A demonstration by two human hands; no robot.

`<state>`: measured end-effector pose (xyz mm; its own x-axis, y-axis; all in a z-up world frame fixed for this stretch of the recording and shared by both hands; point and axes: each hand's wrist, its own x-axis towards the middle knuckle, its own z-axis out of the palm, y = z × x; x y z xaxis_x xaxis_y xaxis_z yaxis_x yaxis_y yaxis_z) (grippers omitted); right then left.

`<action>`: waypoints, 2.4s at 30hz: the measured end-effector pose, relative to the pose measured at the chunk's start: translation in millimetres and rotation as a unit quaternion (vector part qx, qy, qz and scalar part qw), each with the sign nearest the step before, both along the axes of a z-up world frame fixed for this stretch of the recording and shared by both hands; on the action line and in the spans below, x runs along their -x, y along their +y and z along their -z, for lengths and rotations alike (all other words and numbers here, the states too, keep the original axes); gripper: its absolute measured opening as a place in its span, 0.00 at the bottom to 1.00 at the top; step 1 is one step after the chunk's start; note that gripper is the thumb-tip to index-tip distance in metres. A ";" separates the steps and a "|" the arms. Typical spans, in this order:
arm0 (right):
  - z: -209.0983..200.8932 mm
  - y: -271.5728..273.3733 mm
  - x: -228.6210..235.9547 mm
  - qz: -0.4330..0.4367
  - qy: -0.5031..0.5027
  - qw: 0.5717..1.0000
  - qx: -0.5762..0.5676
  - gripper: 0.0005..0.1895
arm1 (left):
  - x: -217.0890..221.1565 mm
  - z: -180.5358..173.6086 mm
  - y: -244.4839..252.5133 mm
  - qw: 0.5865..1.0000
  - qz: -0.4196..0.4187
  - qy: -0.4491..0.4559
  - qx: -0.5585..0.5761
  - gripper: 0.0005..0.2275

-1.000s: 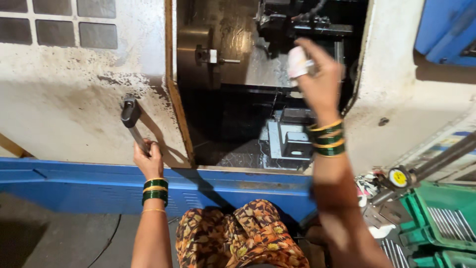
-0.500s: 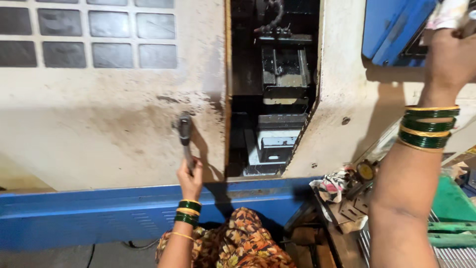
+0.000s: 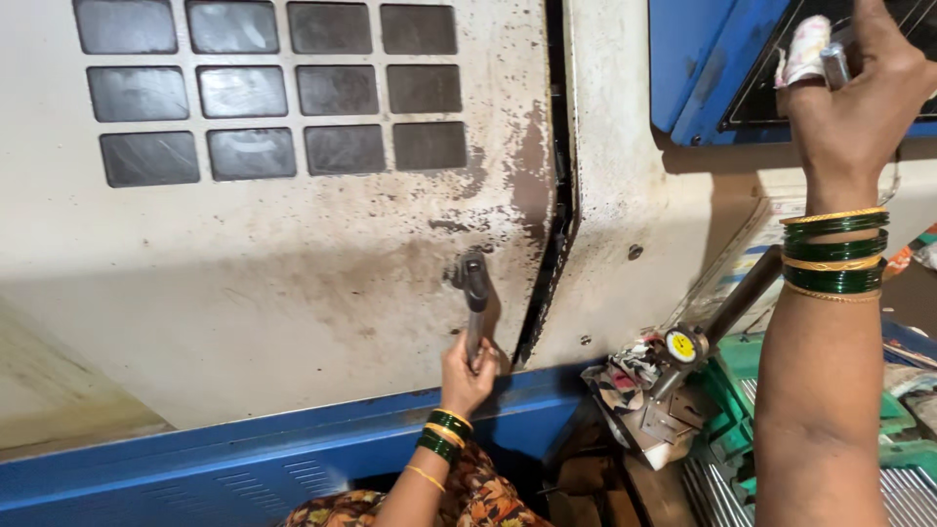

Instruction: The person opens a machine door, wipes a rotating metal part with a cloth, closes the door, and then wipes the exterior surface of the machine. They also handle and wipe small metal rods from a green bin before placing them back.

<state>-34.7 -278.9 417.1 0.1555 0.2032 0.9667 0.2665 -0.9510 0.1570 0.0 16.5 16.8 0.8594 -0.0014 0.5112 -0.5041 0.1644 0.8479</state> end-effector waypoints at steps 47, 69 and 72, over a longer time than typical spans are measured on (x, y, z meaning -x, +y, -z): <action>25.9 -47.6 13.7 0.016 0.148 0.979 -0.142 0.06 | 4.6 -4.8 1.2 0.991 -0.088 -0.075 -0.073 0.08; 409.6 -23.6 121.5 -0.118 0.315 0.785 -0.521 0.11 | 88.7 67.0 -103.2 0.890 0.105 -0.285 -0.341 0.16; 436.9 -19.5 128.7 -0.061 0.311 0.776 -0.546 0.13 | 79.7 76.7 -137.6 0.879 0.114 -0.267 -0.379 0.17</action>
<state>-163.4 -298.4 -19.8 0.7046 -0.6340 0.3189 0.0666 -0.3883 -0.9191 -79.8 -121.1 -59.9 0.4310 -0.6559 0.6197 -0.8902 -0.1969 0.4108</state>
